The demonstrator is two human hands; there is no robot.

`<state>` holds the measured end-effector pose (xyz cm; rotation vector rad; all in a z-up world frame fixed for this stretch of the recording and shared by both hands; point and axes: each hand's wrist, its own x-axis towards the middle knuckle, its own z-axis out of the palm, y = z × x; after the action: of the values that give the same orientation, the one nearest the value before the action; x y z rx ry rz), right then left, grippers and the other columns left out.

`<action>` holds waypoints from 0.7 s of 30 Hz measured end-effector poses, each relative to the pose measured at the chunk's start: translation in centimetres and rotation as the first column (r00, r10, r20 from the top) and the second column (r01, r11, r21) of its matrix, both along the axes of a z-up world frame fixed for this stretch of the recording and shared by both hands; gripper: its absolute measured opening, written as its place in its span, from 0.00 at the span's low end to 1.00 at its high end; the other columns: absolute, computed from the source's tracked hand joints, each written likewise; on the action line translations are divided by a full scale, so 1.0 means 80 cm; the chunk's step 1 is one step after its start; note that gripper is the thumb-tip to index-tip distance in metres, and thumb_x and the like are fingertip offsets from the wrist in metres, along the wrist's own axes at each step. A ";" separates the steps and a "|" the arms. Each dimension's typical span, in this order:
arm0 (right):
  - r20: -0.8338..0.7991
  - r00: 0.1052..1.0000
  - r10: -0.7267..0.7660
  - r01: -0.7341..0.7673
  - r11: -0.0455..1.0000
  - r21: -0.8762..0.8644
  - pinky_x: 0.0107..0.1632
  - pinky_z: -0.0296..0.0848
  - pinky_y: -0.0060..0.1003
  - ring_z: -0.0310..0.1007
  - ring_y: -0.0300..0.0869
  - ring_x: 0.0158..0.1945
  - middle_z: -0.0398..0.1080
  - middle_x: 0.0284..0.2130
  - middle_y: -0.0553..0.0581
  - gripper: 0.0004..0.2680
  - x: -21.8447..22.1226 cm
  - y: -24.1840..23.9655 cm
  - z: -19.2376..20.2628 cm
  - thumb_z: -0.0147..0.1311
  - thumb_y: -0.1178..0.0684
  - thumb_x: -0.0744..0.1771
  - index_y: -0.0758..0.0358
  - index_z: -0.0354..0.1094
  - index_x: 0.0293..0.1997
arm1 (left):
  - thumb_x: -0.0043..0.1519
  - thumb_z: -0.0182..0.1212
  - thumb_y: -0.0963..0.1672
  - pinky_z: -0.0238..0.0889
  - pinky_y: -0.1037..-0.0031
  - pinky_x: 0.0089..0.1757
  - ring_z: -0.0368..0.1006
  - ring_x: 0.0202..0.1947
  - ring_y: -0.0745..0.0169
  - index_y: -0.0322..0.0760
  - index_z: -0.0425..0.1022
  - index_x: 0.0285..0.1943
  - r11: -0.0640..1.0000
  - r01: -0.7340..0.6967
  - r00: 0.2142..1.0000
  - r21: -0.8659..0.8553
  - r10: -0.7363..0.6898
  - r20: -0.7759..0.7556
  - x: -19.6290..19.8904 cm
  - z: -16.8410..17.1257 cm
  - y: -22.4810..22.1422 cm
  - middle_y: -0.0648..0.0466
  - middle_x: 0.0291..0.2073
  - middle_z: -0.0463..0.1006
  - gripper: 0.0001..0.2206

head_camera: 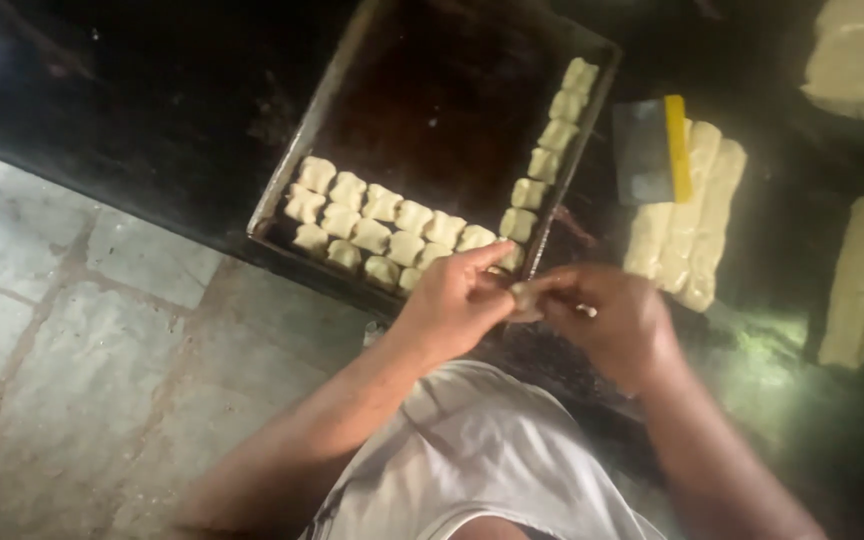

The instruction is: Cutting and shaping individual dough pieces and arranging them on a baking tray.

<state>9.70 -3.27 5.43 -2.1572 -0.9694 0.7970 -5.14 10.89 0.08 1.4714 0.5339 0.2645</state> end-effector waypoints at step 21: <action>0.486 0.871 -0.072 -0.034 0.978 0.206 0.44 0.80 0.39 0.81 0.48 0.46 0.77 0.50 0.60 0.07 0.047 -0.043 -0.036 0.57 0.59 0.67 0.64 0.76 0.49 | 0.58 0.64 0.40 0.69 0.59 0.48 0.76 0.47 0.45 0.36 0.82 0.44 0.530 0.314 0.948 0.788 -0.218 -0.231 0.095 -0.057 0.117 0.47 0.42 0.79 0.08</action>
<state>13.43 -6.70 2.52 -2.2182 -1.2161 0.1101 2.45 20.25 -4.51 2.4849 0.2391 0.1920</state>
